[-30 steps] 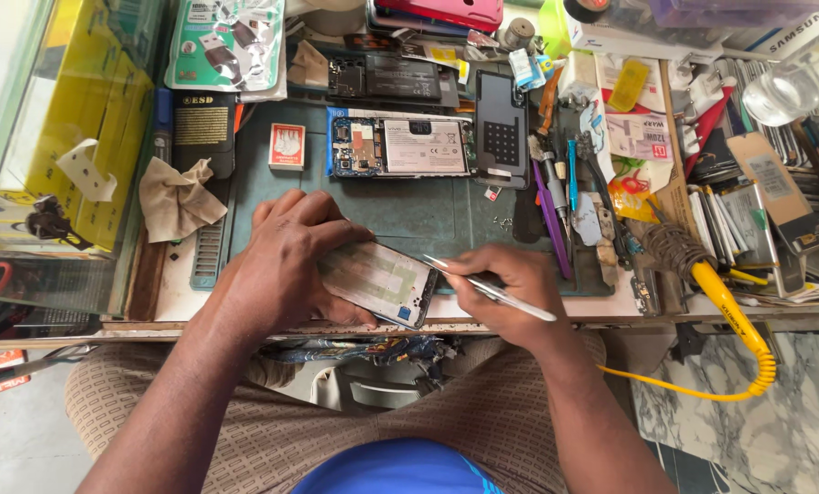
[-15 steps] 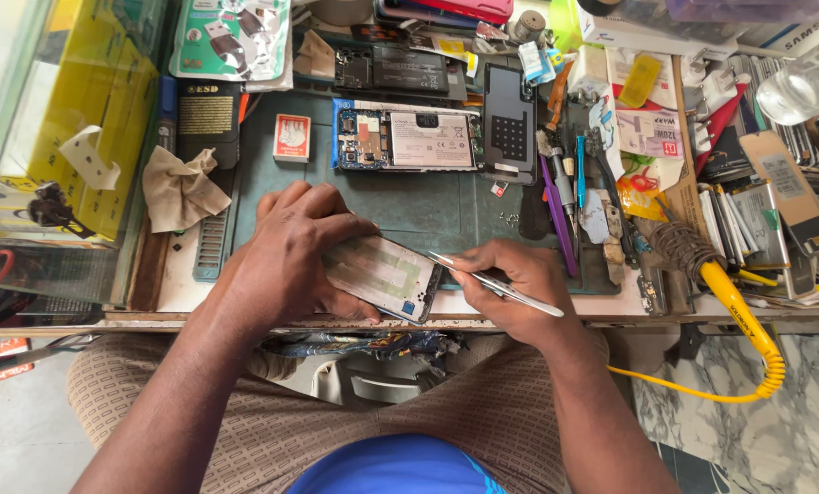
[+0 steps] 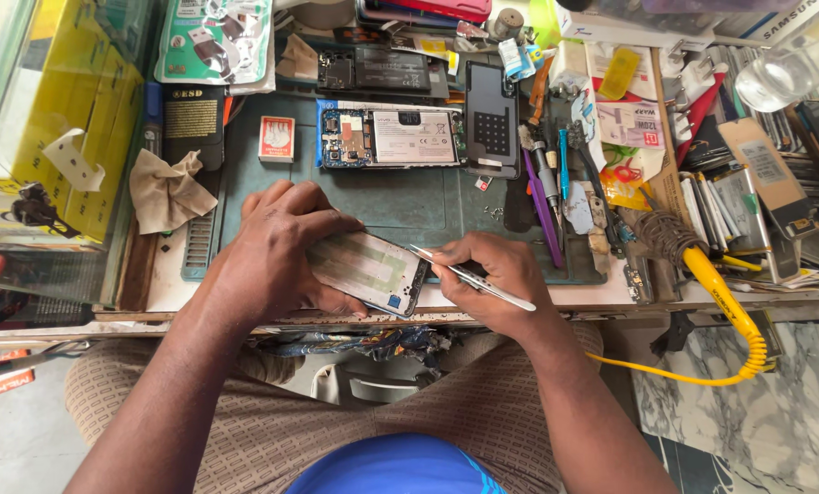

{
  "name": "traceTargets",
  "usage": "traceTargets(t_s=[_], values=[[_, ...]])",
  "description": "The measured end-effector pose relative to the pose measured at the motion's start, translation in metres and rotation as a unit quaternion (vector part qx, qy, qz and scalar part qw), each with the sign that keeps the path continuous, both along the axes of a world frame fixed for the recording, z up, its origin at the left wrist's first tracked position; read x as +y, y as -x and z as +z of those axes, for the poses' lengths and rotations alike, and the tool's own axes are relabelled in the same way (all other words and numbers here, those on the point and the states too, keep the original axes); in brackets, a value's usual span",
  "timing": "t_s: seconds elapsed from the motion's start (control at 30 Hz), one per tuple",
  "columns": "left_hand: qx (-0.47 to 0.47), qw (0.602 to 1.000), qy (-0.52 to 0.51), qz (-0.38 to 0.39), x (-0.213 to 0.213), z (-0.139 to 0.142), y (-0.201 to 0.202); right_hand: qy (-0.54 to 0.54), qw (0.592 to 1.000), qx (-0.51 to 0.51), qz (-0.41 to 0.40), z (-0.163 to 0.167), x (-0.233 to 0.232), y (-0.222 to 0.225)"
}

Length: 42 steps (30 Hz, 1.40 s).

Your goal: The person disassembles a smartphone, removes the back cover, and uses tweezers to pry and separate internal components. They handle the phone casing and internal parts, then reposition the device on the workbench.

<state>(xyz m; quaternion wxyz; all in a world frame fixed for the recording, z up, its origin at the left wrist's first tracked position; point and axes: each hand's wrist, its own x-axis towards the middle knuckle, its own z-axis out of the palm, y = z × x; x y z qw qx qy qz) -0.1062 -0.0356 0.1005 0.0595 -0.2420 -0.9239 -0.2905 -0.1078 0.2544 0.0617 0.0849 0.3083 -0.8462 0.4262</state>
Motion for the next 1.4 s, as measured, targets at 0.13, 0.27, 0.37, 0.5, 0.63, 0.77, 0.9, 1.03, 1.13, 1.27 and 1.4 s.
traceTargets(t_s=[0.13,0.27,0.37,0.5,0.63,0.77,0.9,1.03,1.13,1.27,1.4], values=[[-0.002,1.000,0.003,0.005,-0.001,0.001,-0.002,0.007,1.000,-0.013,-0.024,0.001,0.001,-0.005],[-0.007,1.000,0.004,0.006,-0.001,0.000,-0.001,0.016,0.999,-0.030,-0.019,0.001,0.002,-0.006],[-0.007,1.000,-0.004,-0.001,-0.002,0.000,0.000,0.012,0.999,-0.032,-0.025,0.001,0.002,-0.005],[-0.024,1.000,0.003,0.005,-0.004,0.001,0.000,0.009,1.000,-0.029,0.004,-0.001,0.002,-0.003],[-0.027,1.000,0.002,0.001,-0.004,0.001,0.002,-0.014,1.000,-0.016,0.019,-0.002,0.000,0.003],[-0.025,1.000,0.002,0.002,-0.003,0.001,0.002,-0.017,1.000,-0.024,0.010,-0.001,-0.003,0.003],[-0.022,1.000,0.010,0.005,0.000,0.001,0.002,-0.034,0.999,0.027,0.031,0.000,-0.004,0.003],[-0.009,1.000,0.009,-0.004,0.000,0.003,0.002,-0.051,0.997,0.055,0.036,0.000,-0.005,0.004],[-0.017,1.000,0.018,0.004,0.001,0.005,-0.001,-0.053,0.996,0.070,0.036,-0.002,-0.008,0.006],[-0.015,1.000,0.008,0.001,0.000,0.007,-0.002,-0.039,0.996,0.073,0.042,-0.001,-0.009,0.005],[-0.011,1.000,0.006,0.009,-0.001,0.006,-0.003,-0.006,1.000,0.027,-0.001,0.001,-0.002,-0.003]])
